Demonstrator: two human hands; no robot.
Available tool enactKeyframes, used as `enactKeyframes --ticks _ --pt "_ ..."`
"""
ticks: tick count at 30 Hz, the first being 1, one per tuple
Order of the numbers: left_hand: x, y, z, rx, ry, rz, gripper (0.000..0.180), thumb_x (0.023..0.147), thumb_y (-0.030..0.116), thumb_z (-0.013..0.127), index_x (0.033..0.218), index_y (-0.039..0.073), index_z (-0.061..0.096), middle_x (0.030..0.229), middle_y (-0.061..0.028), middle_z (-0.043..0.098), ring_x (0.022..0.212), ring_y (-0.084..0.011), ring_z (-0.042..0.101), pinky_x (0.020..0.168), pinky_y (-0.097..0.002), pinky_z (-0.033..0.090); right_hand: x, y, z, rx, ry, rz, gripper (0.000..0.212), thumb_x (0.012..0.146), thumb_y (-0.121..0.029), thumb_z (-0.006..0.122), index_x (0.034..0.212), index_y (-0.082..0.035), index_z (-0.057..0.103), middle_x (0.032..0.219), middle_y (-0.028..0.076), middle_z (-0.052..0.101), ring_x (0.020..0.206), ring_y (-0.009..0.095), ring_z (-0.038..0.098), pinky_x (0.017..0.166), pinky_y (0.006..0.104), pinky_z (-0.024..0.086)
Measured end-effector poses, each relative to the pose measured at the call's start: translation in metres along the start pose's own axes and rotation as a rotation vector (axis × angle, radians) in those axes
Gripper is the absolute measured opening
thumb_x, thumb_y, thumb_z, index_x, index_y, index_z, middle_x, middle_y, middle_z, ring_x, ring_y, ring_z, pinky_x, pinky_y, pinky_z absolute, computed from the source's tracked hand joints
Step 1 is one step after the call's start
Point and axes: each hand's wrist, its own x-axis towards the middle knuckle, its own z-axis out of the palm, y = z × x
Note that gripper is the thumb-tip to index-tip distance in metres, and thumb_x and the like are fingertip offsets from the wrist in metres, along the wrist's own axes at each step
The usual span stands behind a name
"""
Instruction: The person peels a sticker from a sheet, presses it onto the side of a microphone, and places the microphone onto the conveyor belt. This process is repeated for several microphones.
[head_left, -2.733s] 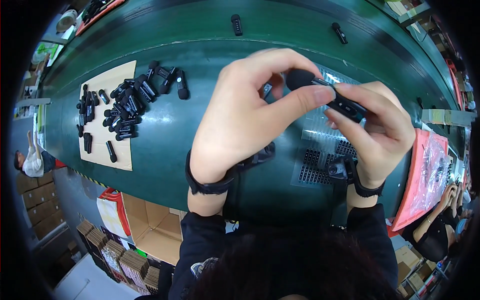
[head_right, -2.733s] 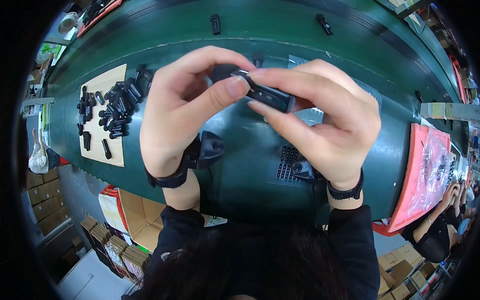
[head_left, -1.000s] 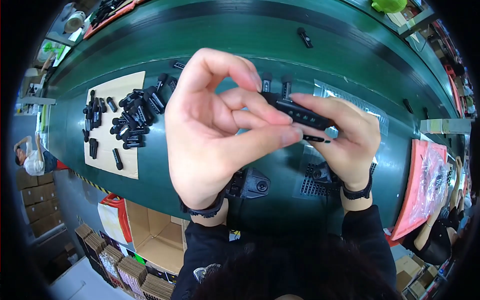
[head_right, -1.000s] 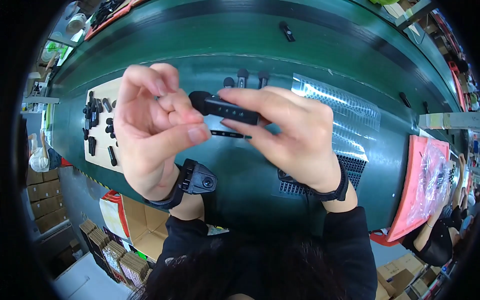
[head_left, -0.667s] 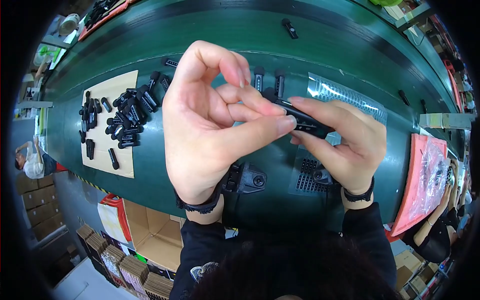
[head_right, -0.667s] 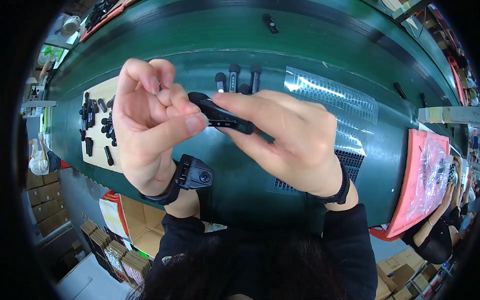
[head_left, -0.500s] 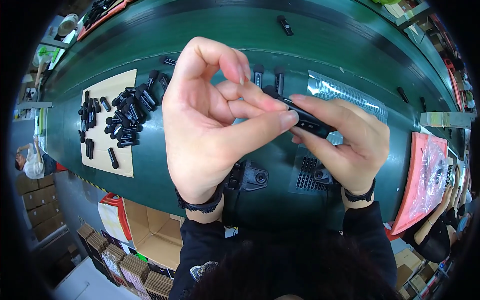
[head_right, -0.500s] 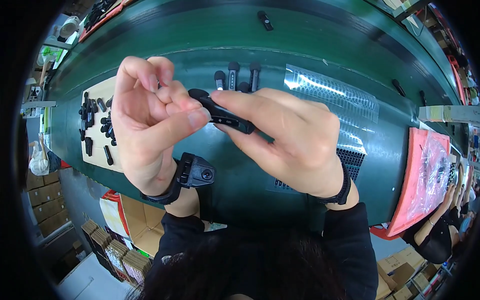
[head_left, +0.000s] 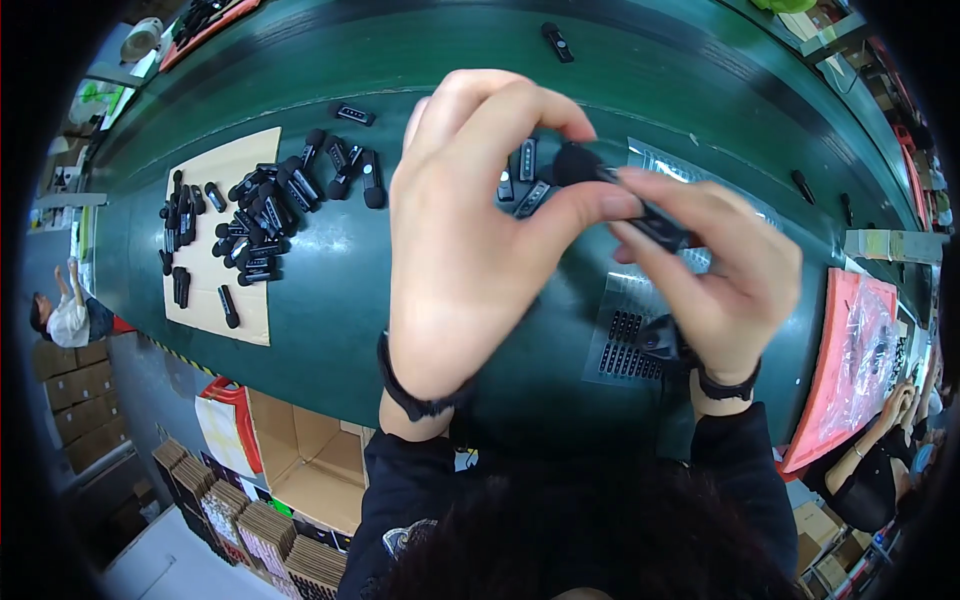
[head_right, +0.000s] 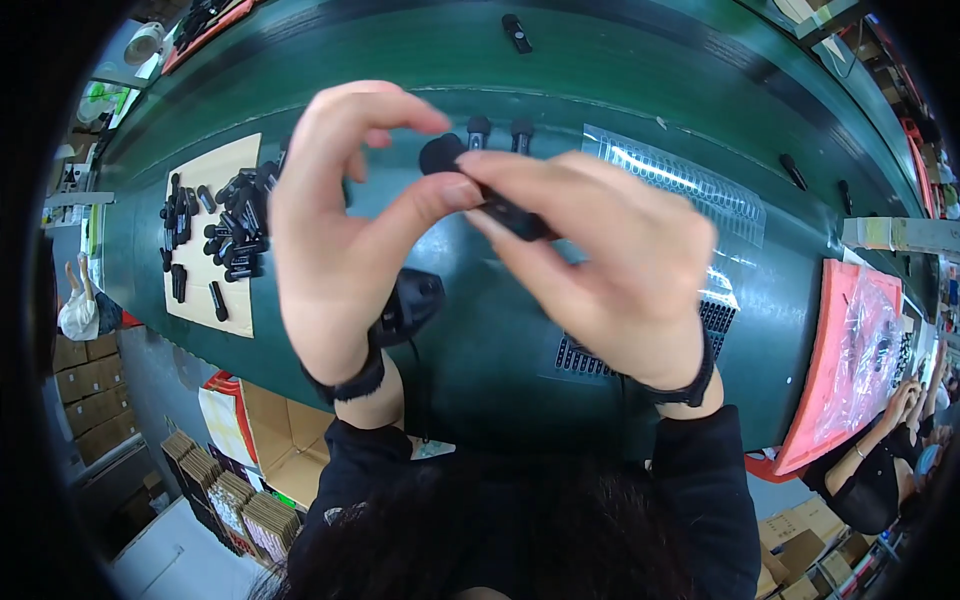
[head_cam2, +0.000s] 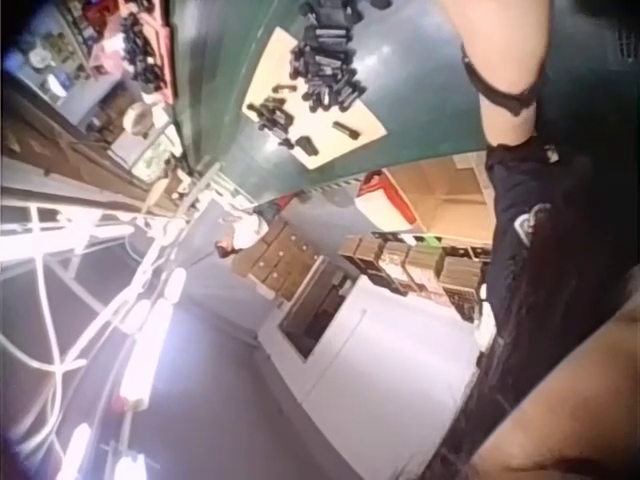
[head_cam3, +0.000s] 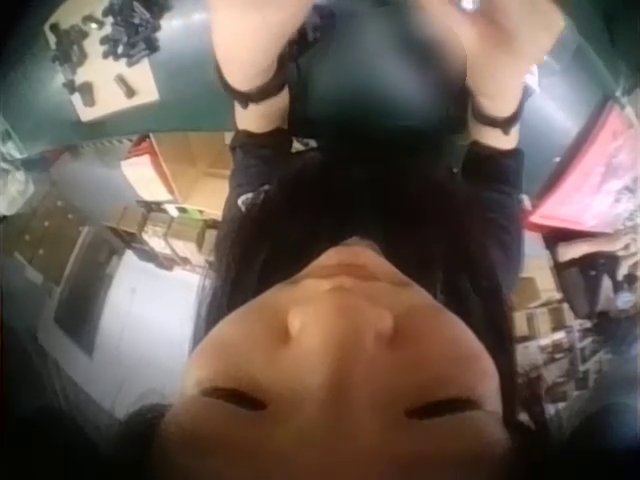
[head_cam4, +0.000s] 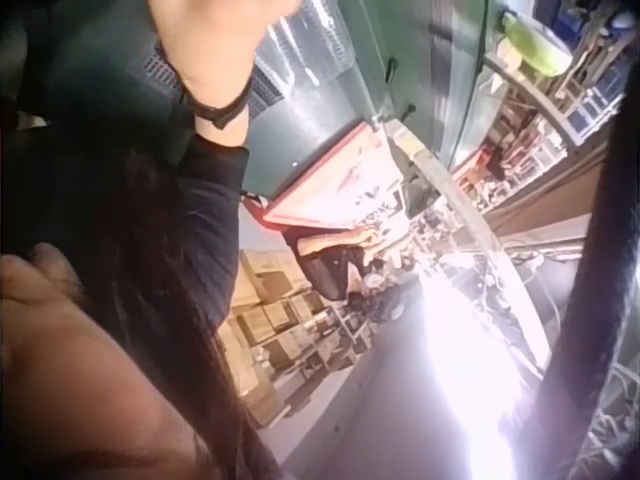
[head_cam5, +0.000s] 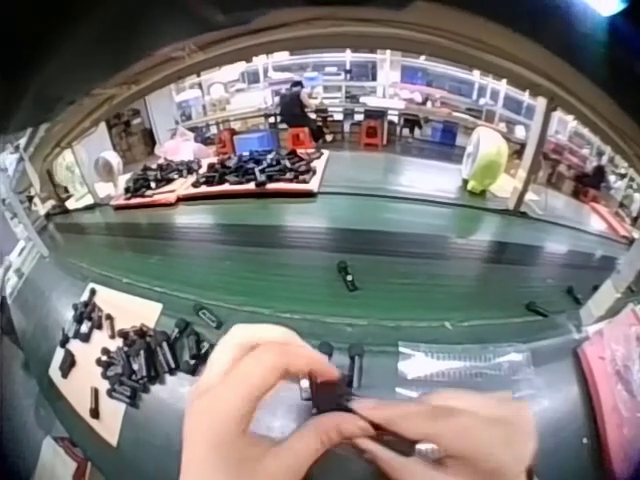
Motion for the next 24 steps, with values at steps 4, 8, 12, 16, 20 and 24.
enactKeyframes --ticks 4,8,12,16,20,24 --pt "-0.001 -0.004 0.001 -0.842 -0.384 -0.426 0.015 0.077 0.002 0.058 0.092 -0.002 0.055 0.086 -0.0031 0.056 0.073 -0.0058 0.051 0.065 -0.0169 0.040 -0.002 0.010 -0.004 0.188 0.024 0.054 0.027 0.062 0.002 0.068 0.088 0.000 0.062 0.070 0.009 0.060 0.052 0.013 0.055 0.046 0.0221 0.043" --pt "-0.003 0.003 0.003 -0.883 -0.327 -0.516 0.018 0.076 0.000 0.057 0.094 -0.002 0.056 0.083 -0.0017 0.057 0.073 -0.0048 0.050 0.064 -0.0167 0.040 -0.001 0.011 -0.005 0.274 0.015 0.096 0.027 0.065 0.003 0.065 0.091 0.001 0.061 0.073 0.010 0.061 0.056 0.013 0.058 0.048 0.0216 0.045" --pt "-0.005 0.001 0.017 -0.589 -0.098 -0.368 0.018 0.076 -0.001 0.057 0.094 -0.001 0.057 0.082 -0.0012 0.057 0.072 -0.0045 0.051 0.064 -0.0165 0.040 0.002 0.008 0.000 0.278 -0.034 0.097 0.024 0.073 0.005 0.056 0.097 0.007 0.057 0.081 0.014 0.059 0.068 0.017 0.060 0.058 0.0228 0.049" --pt "-0.005 -0.006 0.012 -0.516 -0.048 -0.365 0.017 0.076 -0.002 0.057 0.093 -0.001 0.057 0.078 -0.0005 0.057 0.069 -0.0038 0.050 0.062 -0.0164 0.040 0.010 0.015 0.004 0.229 -0.134 0.044 0.024 0.078 0.003 0.051 0.101 0.004 0.056 0.084 0.013 0.058 0.071 0.016 0.060 0.063 0.0227 0.049" --pt "0.002 -0.044 0.017 -0.616 0.095 -0.337 0.013 0.072 0.001 0.060 0.085 0.001 0.059 0.060 -0.0030 0.052 0.051 -0.0057 0.043 0.046 -0.0186 0.035 0.037 0.025 0.026 0.395 -0.195 0.133 0.026 0.081 0.000 0.048 0.106 0.002 0.054 0.085 0.011 0.058 0.073 0.013 0.060 0.064 0.0220 0.049" --pt "0.000 -0.085 -0.002 -0.366 0.079 -0.514 0.011 0.075 0.005 0.057 0.085 0.001 0.059 0.062 -0.0040 0.054 0.052 -0.0081 0.045 0.050 -0.0205 0.037 0.082 0.063 0.072 0.699 -0.561 0.340 0.032 0.085 -0.009 0.048 0.115 -0.002 0.047 0.079 0.009 0.059 0.071 0.010 0.058 0.066 0.0218 0.048"
